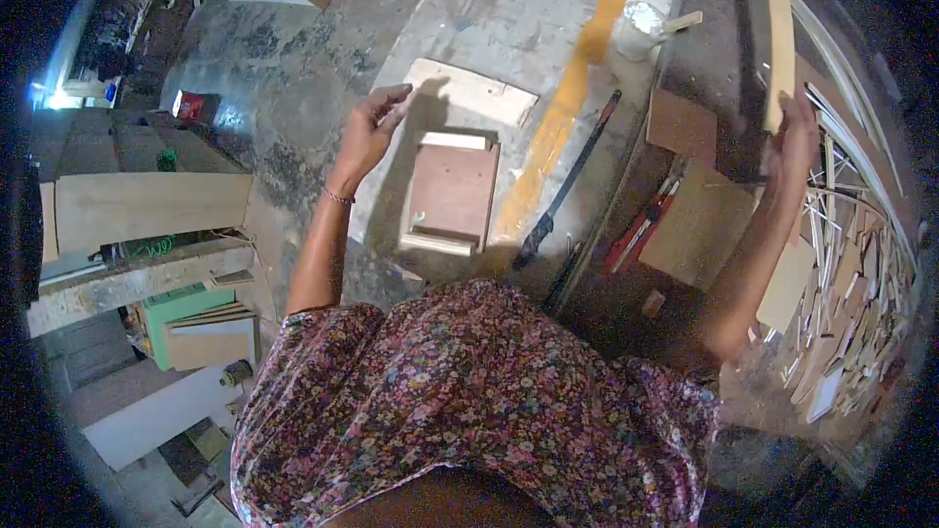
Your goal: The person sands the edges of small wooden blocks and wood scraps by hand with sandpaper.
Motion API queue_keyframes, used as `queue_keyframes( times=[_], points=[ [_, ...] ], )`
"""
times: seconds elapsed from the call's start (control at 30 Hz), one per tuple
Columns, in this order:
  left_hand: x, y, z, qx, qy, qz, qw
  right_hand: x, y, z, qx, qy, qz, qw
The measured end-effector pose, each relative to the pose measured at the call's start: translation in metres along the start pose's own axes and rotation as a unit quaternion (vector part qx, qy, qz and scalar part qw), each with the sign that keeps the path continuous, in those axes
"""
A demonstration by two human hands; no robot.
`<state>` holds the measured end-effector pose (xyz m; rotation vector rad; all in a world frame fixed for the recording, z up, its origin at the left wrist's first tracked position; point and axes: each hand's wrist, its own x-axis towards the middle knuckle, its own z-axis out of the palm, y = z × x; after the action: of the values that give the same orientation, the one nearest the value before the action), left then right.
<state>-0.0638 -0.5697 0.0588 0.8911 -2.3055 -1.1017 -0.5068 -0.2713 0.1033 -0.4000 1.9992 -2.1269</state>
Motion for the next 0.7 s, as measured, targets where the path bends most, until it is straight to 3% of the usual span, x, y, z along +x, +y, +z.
queue_keyframes(
  times=[0.03, 0.07, 0.13, 0.17, 0.23, 0.3, 0.37, 0.47, 0.57, 0.7],
  points=[
    [-0.011, -0.011, 0.000, -0.054, -0.001, -0.034, 0.998, -0.036, -0.016, 0.018, -0.003, -0.021, -0.027, 0.999],
    [-0.020, -0.017, -0.001, -0.108, -0.002, -0.066, 0.992, -0.060, -0.017, 0.020, 0.005, -0.107, 0.002, 0.994],
    [-0.033, -0.017, -0.003, -0.076, -0.029, -0.082, 0.993, -0.092, 0.009, 0.030, -0.088, -0.172, 0.009, 0.981],
    [-0.037, -0.016, -0.004, -0.061, -0.042, -0.087, 0.993, -0.111, 0.018, 0.043, -0.154, -0.182, -0.010, 0.971],
    [-0.043, -0.024, -0.003, -0.123, -0.050, -0.095, 0.987, -0.168, -0.002, 0.085, -0.260, -0.260, -0.158, 0.916],
    [-0.048, -0.036, 0.001, -0.166, -0.053, -0.086, 0.981, -0.197, 0.024, 0.101, -0.332, -0.301, -0.156, 0.880],
    [-0.051, -0.044, 0.004, -0.190, -0.051, -0.063, 0.978, -0.227, 0.029, 0.120, -0.322, -0.295, -0.269, 0.859],
    [-0.058, -0.032, 0.004, -0.188, -0.055, -0.039, 0.980, -0.241, 0.043, 0.138, -0.398, -0.313, -0.282, 0.815],
    [-0.060, -0.043, 0.005, -0.210, -0.090, -0.057, 0.972, -0.243, 0.061, 0.150, -0.401, -0.324, -0.261, 0.816],
    [-0.063, -0.057, 0.009, -0.257, -0.104, -0.066, 0.959, -0.244, 0.086, 0.155, -0.407, -0.302, -0.322, 0.800]
  ],
)
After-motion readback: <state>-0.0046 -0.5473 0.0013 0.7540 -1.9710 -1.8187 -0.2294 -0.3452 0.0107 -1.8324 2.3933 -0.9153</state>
